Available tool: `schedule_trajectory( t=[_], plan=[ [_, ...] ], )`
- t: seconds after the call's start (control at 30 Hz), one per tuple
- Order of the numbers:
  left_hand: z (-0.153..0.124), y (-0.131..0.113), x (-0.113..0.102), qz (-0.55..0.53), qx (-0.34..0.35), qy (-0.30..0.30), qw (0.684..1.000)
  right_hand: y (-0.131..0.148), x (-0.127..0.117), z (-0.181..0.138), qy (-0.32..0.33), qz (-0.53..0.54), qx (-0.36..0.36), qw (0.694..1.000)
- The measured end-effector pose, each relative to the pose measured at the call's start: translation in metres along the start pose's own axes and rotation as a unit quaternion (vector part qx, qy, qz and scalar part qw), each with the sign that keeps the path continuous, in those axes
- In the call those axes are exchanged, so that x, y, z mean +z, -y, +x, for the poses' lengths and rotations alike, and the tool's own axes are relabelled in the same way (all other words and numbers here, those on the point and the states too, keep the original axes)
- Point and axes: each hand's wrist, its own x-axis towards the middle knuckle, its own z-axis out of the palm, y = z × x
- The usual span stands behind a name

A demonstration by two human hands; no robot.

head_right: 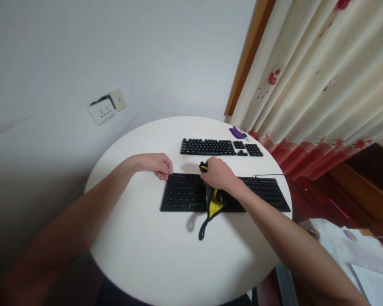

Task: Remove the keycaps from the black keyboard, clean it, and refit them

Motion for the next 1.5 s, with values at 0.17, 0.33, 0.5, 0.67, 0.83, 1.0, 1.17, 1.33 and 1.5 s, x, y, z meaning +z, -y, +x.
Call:
schedule_trajectory(
  t=[0.17,0.33,0.5,0.67,0.83,1.0,1.17,1.33,1.5],
  plan=[
    [0.001,0.002,0.000,-0.007,-0.004,-0.007,1.000,-0.013,0.008,0.031,0.050,0.033,-0.002,0.998],
    [0.001,0.003,0.000,-0.010,-0.009,-0.007,1.000,0.009,0.018,0.041,0.048,-0.012,-0.011,0.999],
    [0.000,0.002,0.000,-0.014,-0.001,-0.001,1.000,0.014,0.009,0.054,0.046,-0.039,-0.004,0.998],
    [0.001,0.003,0.000,-0.006,-0.002,-0.003,1.000,0.015,0.009,0.054,0.084,-0.059,-0.020,0.995],
    [0.001,0.003,0.001,-0.011,-0.006,-0.010,1.000,-0.007,-0.004,0.061,-0.006,-0.089,0.049,0.995],
    [0.000,0.001,0.001,-0.005,-0.005,-0.012,1.000,-0.046,-0.024,0.051,0.040,-0.090,0.037,0.994],
    [-0.001,0.000,0.001,0.005,0.003,-0.005,1.000,-0.046,-0.017,0.031,0.154,-0.031,-0.006,0.988],
    [-0.003,-0.001,0.001,0.004,-0.003,-0.008,1.000,-0.040,-0.009,0.032,0.080,-0.098,0.028,0.992],
    [-0.004,-0.001,0.001,0.003,-0.008,-0.005,1.000,-0.045,-0.010,0.031,0.070,-0.086,0.011,0.994]
  ],
)
